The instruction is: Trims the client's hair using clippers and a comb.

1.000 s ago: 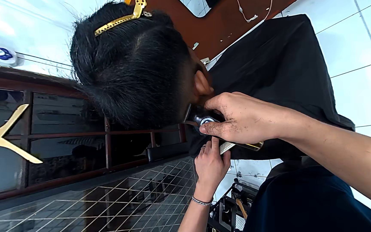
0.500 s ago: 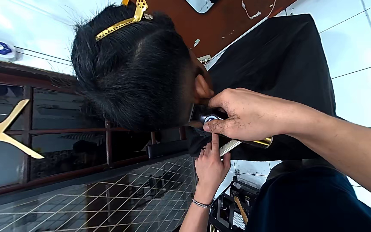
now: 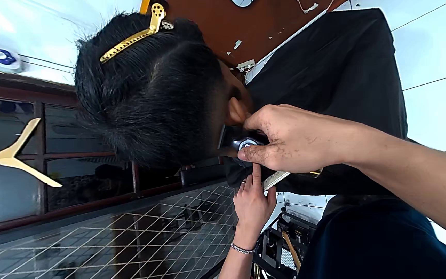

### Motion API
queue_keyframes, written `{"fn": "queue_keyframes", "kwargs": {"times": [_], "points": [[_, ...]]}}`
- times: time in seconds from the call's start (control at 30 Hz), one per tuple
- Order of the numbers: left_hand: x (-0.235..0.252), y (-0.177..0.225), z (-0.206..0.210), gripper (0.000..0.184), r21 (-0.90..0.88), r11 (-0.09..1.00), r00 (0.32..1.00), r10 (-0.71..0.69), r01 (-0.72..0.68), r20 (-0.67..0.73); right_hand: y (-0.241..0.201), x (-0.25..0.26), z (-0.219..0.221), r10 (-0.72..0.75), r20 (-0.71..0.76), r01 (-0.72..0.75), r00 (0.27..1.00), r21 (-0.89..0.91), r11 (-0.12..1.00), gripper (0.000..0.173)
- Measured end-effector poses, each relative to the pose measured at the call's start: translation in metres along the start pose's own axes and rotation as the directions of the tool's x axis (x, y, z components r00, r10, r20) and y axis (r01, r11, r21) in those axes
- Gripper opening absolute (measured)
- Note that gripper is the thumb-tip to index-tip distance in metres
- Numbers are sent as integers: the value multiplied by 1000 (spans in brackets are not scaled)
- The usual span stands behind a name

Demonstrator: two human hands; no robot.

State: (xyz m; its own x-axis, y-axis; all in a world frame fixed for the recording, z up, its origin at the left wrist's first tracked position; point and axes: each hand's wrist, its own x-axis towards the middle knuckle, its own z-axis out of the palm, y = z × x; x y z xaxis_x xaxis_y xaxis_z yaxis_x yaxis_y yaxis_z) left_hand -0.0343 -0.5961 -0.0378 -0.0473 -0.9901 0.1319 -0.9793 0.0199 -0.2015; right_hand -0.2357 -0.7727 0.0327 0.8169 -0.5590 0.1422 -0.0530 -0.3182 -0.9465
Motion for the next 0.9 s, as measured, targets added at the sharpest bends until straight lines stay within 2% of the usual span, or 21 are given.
{"fn": "queue_keyframes", "kwargs": {"times": [0.43,0.73,0.9], "points": [[0,2,-5,63,34,999,1000,-10,10,10,10,6,-10,-35,48,30,998,107,994,28],[0,4,-7,65,44,999,999,-24,23,28,17,9,-11,-104,50,93,993,193,977,23],[3,4,-16,58,-25,999,998,31,-32,-57,34,-5,-5,-99,168,84,981,96,992,22]]}}
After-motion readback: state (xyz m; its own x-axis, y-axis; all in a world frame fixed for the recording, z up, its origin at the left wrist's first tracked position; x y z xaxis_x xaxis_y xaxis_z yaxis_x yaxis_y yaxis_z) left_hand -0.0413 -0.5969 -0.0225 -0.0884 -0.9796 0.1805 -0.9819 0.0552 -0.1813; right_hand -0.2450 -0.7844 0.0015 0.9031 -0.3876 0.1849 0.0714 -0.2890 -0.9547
